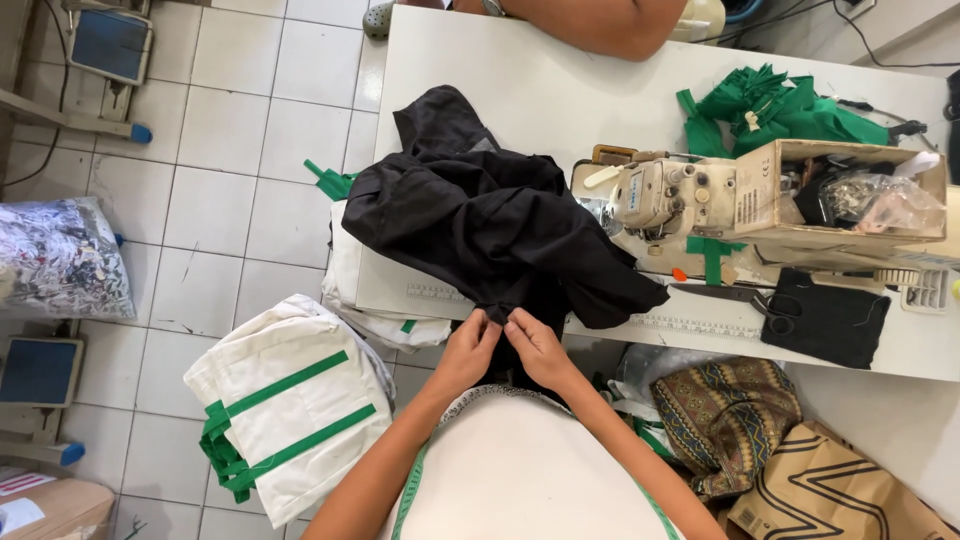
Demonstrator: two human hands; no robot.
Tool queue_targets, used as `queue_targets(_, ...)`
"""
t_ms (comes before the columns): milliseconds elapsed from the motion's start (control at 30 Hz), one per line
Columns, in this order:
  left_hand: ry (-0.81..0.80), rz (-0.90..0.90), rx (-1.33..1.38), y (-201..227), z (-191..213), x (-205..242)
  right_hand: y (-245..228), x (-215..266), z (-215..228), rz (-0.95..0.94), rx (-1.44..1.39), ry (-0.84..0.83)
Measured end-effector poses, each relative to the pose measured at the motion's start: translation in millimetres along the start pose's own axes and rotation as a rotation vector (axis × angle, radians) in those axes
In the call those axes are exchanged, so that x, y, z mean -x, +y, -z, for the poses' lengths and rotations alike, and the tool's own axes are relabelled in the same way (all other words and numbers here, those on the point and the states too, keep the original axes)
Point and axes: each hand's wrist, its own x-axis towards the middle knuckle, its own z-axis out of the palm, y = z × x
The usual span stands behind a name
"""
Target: A person measures the width of a black fabric garment piece using a measuring tape on a sewing table and then folds the material.
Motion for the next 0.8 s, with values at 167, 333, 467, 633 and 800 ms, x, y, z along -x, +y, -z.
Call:
queue_targets(167, -0.077, -0.041, -0.005, 9.9, -7.9, -2.2, -18.8, -1.0, 2.9, -0.023, 0.03, 0.078)
queue_targets(333, -0.064, -0.101, 0.028, -78.3, 1.5, -35.6, -31.6, 0.6, 13.9, -0.103, 0.087, -0.042)
queue_targets(467, -0.034, -0.171, -0.07, -84.9, -1.3, -34.2, -45.3, 1.2, 7.0, 0.066, 0.134, 0.035)
queue_targets(633, -0.001, -0.254, 0.006, -56.2, -20.8, -24.2, -39.9, 2.2, 0.9, 0.165, 0.04, 0.129)
queue_targets(800, 0.015, -0.287, -0.161, -52.4, -17.6, -27.5, -39.2, -6.7, 20.0, 0.267, 0.098, 0.156)
